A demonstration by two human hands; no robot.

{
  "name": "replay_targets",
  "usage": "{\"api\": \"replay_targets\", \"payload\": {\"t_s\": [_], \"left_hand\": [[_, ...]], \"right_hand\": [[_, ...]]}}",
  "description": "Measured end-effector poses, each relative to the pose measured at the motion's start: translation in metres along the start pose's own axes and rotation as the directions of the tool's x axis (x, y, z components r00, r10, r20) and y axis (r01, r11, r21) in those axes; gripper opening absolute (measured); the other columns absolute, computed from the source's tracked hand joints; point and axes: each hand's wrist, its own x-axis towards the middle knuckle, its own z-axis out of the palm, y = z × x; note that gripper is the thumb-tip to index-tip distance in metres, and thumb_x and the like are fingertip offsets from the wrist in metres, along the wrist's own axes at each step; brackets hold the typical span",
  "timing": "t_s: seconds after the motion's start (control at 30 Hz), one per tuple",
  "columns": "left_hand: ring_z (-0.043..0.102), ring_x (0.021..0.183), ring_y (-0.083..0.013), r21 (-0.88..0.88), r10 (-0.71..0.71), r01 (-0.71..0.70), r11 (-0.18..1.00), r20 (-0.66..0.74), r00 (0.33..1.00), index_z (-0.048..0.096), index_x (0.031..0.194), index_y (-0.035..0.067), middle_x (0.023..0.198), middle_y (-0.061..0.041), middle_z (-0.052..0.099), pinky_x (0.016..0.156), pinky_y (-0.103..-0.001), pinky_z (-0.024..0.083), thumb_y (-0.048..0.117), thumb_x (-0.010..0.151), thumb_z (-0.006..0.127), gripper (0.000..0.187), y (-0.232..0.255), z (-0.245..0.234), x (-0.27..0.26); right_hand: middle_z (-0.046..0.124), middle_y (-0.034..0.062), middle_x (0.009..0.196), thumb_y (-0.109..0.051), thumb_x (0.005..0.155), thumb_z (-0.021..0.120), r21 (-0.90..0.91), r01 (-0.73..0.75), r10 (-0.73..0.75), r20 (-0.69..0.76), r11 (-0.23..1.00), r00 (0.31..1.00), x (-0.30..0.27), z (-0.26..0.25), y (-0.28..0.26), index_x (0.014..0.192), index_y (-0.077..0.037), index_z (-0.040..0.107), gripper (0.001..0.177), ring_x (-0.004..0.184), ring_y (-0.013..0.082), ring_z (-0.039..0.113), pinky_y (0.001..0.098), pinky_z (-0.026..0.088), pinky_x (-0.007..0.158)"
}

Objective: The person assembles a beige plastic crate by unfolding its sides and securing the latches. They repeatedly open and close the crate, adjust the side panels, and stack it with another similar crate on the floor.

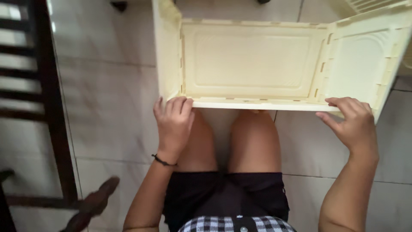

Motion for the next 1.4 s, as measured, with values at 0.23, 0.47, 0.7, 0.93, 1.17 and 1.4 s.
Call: {"api": "replay_targets", "payload": {"t_s": [0.23,0.47,0.7,0.93,1.17,1.4], "left_hand": [[0.064,0.12,-0.0248,-0.462,-0.151,0.074,0.884,-0.132,0.98,0.07,0.118,0.009,0.124,-0.006,0.066,0.122,-0.048,0.035,-0.007,0.085,0.065,0.037,-0.006,0.003,-0.026],[0.055,0.145,-0.029,-0.875,-0.037,0.072,0.478,0.062,0.997,0.06,0.135,0.007,0.146,-0.008,0.059,0.128,-0.043,0.039,-0.015,0.076,0.044,0.064,-0.062,-0.028,-0.02],[0.028,0.155,-0.0372,-0.715,0.463,-0.229,0.661,0.149,0.874,0.044,0.155,0.004,0.167,-0.013,0.03,0.12,-0.046,0.039,-0.001,0.085,0.07,0.075,-0.112,-0.039,-0.002],[0.041,0.153,-0.0222,-0.445,0.558,-0.496,0.745,0.008,0.83,0.059,0.143,0.007,0.162,-0.004,0.046,0.118,-0.039,0.048,0.012,0.1,0.072,0.045,-0.113,-0.019,0.008],[0.044,0.148,-0.0201,-0.302,0.575,-0.547,0.781,0.003,0.818,0.068,0.124,0.009,0.146,-0.004,0.058,0.122,-0.046,0.042,0.019,0.097,0.067,0.029,-0.107,-0.02,0.002],[0.042,0.15,-0.0179,-0.203,0.588,-0.585,0.785,-0.052,0.807,0.071,0.116,0.013,0.147,-0.002,0.058,0.122,-0.044,0.042,0.018,0.101,0.068,0.016,-0.106,-0.014,0.002]], "right_hand": [[0.073,0.0112,0.109,-0.039,0.082,0.081,0.12,0.285,-0.303,0.179,0.951,0.936,0.049,0.012,-0.104,0.109,-0.006,0.069,0.044,0.101,0.0314,0.068,0.0427,0.051,0.094],[0.07,0.0147,0.115,-0.029,0.087,0.073,0.312,0.481,-0.567,0.317,0.819,0.76,0.105,0.046,-0.232,0.131,-0.008,0.063,0.05,0.099,0.034,0.067,0.0453,0.052,0.09],[0.068,0.0134,0.123,-0.016,0.09,0.069,0.348,0.575,-0.671,0.315,0.74,0.672,0.118,0.066,-0.286,0.134,-0.007,0.062,0.046,0.102,0.0373,0.066,0.0458,0.053,0.09],[0.068,0.016,0.125,-0.008,0.081,0.069,0.432,0.495,-0.644,0.336,0.754,0.687,0.104,0.068,-0.287,0.124,-0.003,0.065,0.043,0.103,0.0382,0.066,0.0457,0.054,0.088],[0.071,0.0138,0.119,-0.012,0.084,0.073,0.418,0.516,-0.645,0.273,0.748,0.714,0.093,0.07,-0.286,0.118,-0.003,0.07,0.035,0.102,0.0361,0.069,0.0441,0.056,0.086],[0.072,0.0134,0.119,-0.011,0.084,0.075,0.452,0.48,-0.633,0.289,0.752,0.719,0.094,0.069,-0.283,0.115,-0.004,0.072,0.032,0.098,0.0346,0.07,0.0428,0.057,0.083]]}}
